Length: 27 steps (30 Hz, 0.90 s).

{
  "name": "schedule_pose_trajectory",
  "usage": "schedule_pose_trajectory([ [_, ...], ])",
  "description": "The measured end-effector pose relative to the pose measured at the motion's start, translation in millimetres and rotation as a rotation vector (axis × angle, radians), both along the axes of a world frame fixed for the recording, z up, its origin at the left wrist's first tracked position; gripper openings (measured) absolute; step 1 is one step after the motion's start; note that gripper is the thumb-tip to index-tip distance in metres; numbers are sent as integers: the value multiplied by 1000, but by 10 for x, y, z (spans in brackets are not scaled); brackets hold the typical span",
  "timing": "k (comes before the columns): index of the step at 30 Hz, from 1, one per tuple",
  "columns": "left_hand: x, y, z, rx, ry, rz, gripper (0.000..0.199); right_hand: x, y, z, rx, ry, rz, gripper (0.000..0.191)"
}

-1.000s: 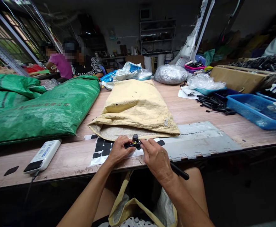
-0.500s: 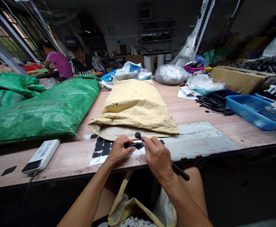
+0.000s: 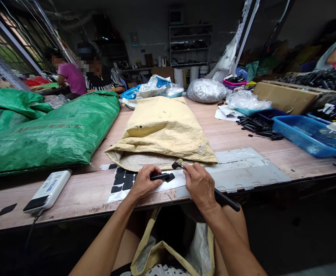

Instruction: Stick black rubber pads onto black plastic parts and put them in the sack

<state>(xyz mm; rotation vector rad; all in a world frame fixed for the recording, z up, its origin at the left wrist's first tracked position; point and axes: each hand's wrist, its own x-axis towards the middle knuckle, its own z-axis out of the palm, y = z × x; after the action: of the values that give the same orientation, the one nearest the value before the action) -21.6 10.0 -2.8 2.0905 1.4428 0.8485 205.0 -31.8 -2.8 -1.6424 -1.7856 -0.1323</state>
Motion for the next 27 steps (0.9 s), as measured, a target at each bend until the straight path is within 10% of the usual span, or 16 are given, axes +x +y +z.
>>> schedule_pose_trajectory([
  [27,-30,-13,-18,2,-84,-15,19,62,30,-174,32,-147,-71,23],
])
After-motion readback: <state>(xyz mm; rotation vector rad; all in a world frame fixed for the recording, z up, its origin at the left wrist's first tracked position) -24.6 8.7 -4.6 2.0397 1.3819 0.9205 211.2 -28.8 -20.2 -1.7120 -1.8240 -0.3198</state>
